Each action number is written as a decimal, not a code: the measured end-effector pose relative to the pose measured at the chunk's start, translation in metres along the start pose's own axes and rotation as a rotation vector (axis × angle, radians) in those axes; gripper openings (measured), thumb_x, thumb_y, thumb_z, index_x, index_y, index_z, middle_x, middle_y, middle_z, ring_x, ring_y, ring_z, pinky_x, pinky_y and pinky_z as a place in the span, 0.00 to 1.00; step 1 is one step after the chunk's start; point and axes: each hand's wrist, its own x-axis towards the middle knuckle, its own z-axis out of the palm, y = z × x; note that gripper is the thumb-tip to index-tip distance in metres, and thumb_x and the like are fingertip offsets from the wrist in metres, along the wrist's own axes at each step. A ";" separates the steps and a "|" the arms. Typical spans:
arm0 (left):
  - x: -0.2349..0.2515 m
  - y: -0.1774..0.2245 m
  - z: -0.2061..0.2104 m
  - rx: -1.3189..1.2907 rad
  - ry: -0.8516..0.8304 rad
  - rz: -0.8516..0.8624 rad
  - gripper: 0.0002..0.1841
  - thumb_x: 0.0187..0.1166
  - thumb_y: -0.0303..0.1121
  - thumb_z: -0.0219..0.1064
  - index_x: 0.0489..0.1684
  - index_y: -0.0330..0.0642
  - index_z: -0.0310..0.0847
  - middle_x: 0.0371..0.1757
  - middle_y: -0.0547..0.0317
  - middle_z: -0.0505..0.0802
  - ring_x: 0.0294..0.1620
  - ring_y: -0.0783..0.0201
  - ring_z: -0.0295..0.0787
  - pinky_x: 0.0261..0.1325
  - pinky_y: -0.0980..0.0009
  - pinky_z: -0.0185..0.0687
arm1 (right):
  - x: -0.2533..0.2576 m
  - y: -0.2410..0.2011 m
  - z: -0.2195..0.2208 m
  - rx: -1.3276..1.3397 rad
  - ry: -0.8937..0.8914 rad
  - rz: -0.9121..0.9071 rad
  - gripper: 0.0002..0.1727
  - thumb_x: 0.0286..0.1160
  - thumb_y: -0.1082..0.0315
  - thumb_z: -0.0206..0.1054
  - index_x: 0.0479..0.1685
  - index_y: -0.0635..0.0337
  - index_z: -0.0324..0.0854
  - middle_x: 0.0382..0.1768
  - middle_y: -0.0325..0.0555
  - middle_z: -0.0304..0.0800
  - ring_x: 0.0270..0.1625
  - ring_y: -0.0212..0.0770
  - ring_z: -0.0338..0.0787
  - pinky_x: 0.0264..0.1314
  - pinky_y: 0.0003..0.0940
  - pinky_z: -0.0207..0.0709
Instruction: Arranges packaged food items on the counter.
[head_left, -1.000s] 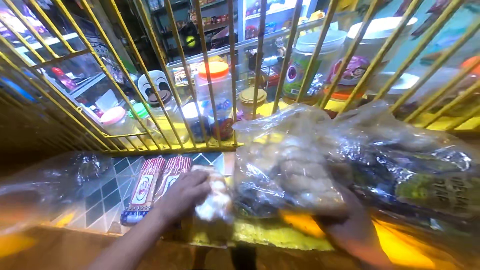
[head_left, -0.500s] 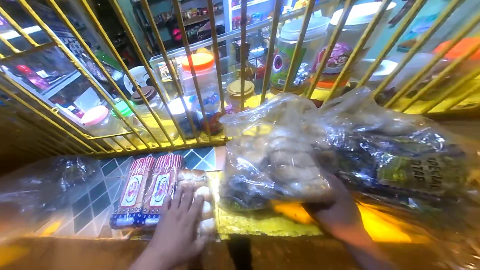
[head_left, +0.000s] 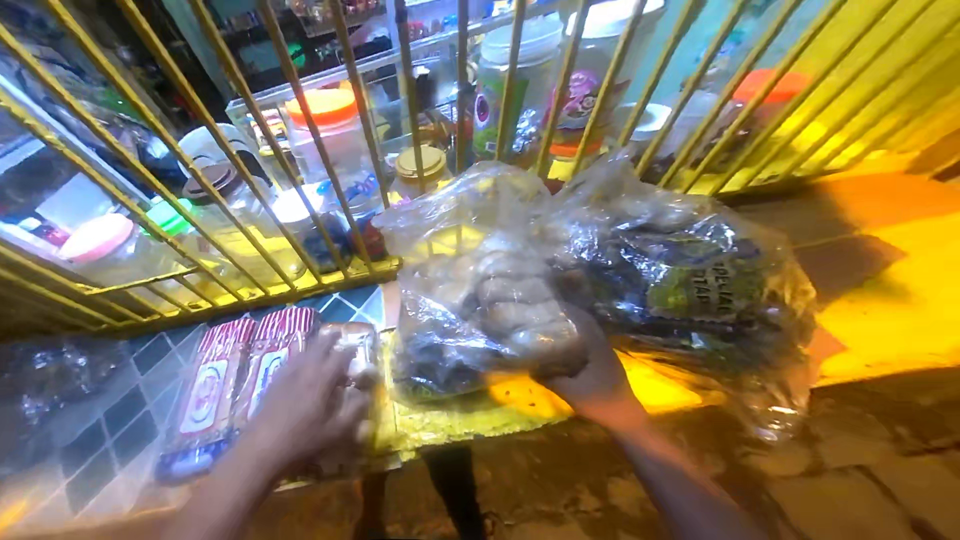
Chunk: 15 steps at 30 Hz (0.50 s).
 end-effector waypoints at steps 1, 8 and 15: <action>0.018 0.010 -0.027 -0.029 0.135 0.039 0.29 0.76 0.60 0.67 0.68 0.51 0.85 0.73 0.50 0.86 0.73 0.49 0.84 0.71 0.42 0.81 | -0.001 0.001 -0.001 0.009 -0.001 -0.013 0.66 0.31 0.37 0.88 0.88 0.42 0.64 0.83 0.40 0.70 0.79 0.41 0.76 0.76 0.51 0.78; 0.162 0.083 -0.143 -0.360 0.442 0.199 0.17 0.85 0.35 0.58 0.62 0.40 0.87 0.56 0.54 0.93 0.56 0.69 0.90 0.63 0.66 0.84 | 0.002 -0.013 0.000 -0.016 0.037 -0.018 0.56 0.42 0.47 0.85 0.85 0.48 0.69 0.82 0.45 0.72 0.80 0.46 0.75 0.80 0.54 0.73; 0.252 0.129 -0.101 -0.232 -0.385 -0.034 0.17 0.90 0.40 0.59 0.62 0.36 0.82 0.52 0.46 0.89 0.49 0.55 0.88 0.53 0.52 0.86 | 0.002 -0.018 0.001 -0.045 0.049 -0.021 0.50 0.47 0.61 0.89 0.82 0.50 0.73 0.85 0.45 0.69 0.80 0.46 0.76 0.78 0.55 0.76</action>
